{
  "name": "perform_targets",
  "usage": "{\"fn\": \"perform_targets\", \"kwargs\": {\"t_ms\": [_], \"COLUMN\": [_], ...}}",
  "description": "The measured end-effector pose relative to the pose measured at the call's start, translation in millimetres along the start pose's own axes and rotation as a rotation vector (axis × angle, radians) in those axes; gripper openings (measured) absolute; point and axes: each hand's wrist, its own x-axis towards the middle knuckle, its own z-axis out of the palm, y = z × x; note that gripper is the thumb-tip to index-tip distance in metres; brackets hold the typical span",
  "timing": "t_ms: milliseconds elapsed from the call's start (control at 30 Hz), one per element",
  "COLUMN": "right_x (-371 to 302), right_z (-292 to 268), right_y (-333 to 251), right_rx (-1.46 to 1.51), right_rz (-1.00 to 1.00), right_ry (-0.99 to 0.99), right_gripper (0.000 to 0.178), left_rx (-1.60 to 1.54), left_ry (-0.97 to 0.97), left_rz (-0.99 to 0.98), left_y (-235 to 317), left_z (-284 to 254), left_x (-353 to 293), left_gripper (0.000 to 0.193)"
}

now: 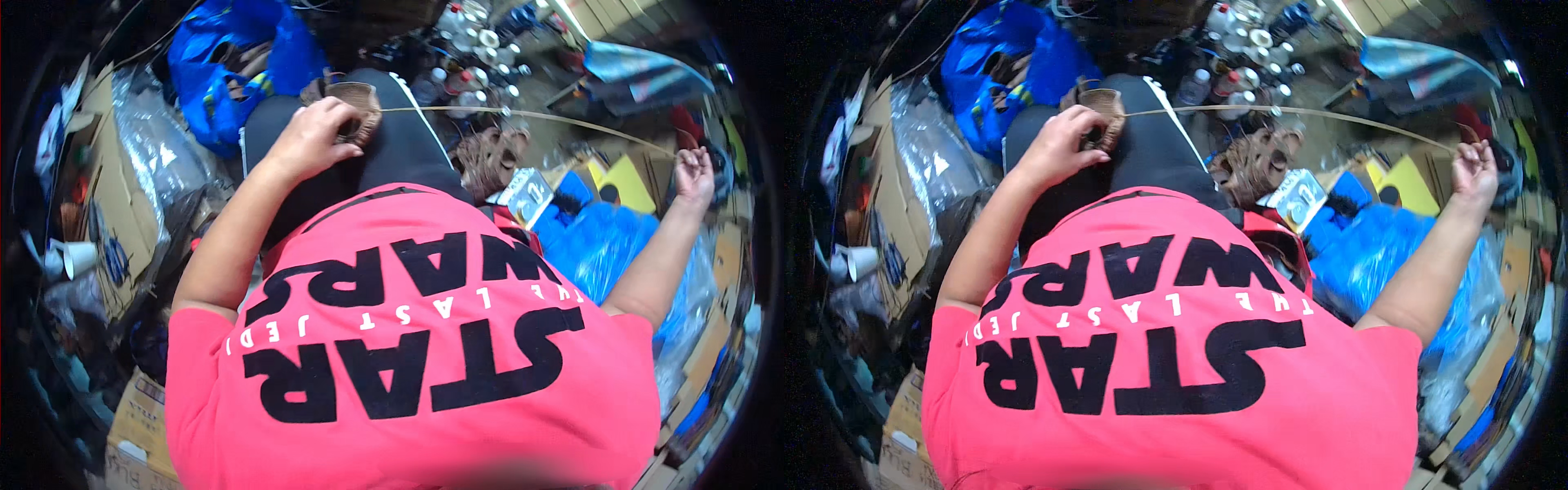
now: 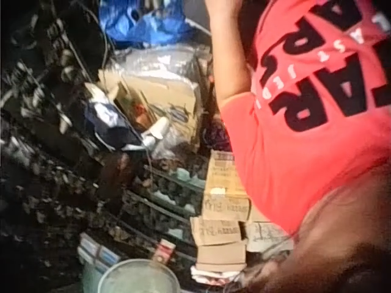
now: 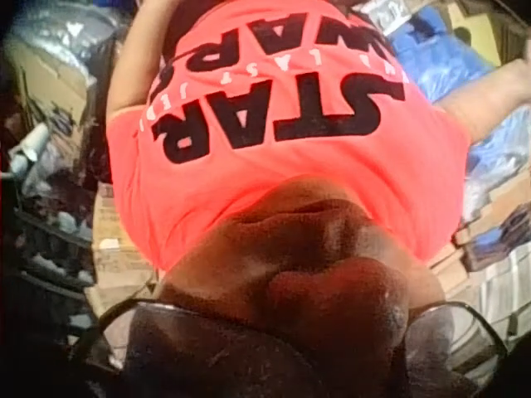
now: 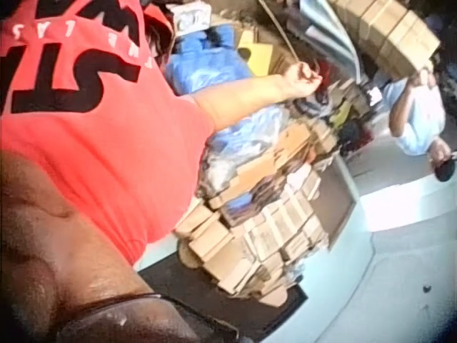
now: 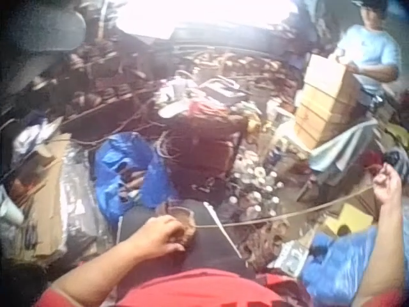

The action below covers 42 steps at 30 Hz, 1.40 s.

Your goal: Stitch the leather upper of a shoe by hand using a needle and thread.

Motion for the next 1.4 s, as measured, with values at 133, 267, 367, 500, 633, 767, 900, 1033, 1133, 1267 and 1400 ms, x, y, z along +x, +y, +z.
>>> {"fn": "perform_targets", "kwargs": {"t_ms": [133,267,367,500,633,767,900,1033,1133,1267,1400], "right_x": [-9,-11,-24,-49,-85,-151,-198,-194,-190,-183,-175], "right_z": [-50,-109,-133,-91,15,130,201,216,205,191,181], "right_y": [-95,-173,-202,-147,30,207,306,322,324,323,317], "right_rx": [-0.002,0.001,-0.039,-0.378,-0.759,-1.046,-1.216,-1.653,-1.654,-1.492,-1.402], "right_rz": [-0.094,-0.246,-0.375,-0.344,-0.196,-0.484,-0.198,-0.219,-0.205,0.119,0.433], "right_ry": [-0.014,0.169,0.217,-0.046,-0.475,-0.86,-1.106,-1.249,-1.231,-1.291,-1.329], "right_gripper": [0.014,0.014,0.012,0.003,0.035,0.025,0.034,0.048,0.04,0.025,0.021], "left_rx": [-0.111,-0.065,0.156,0.269,0.37,0.438,0.367,0.4,0.445,0.562,0.62], "left_ry": [-0.06,-0.103,-0.128,-0.093,0.013,0.16,0.208,0.213,0.245,0.237,0.2], "left_rz": [-0.055,-0.121,0.005,0.082,0.096,0.158,0.14,0.18,0.186,0.252,0.342], "left_y": [3,12,22,40,61,79,87,89,88,90,93], "left_z": [6,4,5,12,22,32,39,44,48,55,57], "left_x": [4,4,4,4,9,9,-4,-18,-20,-13,-6], "left_gripper": [0.042,0.04,0.035,0.029,0.025,0.03,0.024,0.02,0.018,0.013,0.011]}}
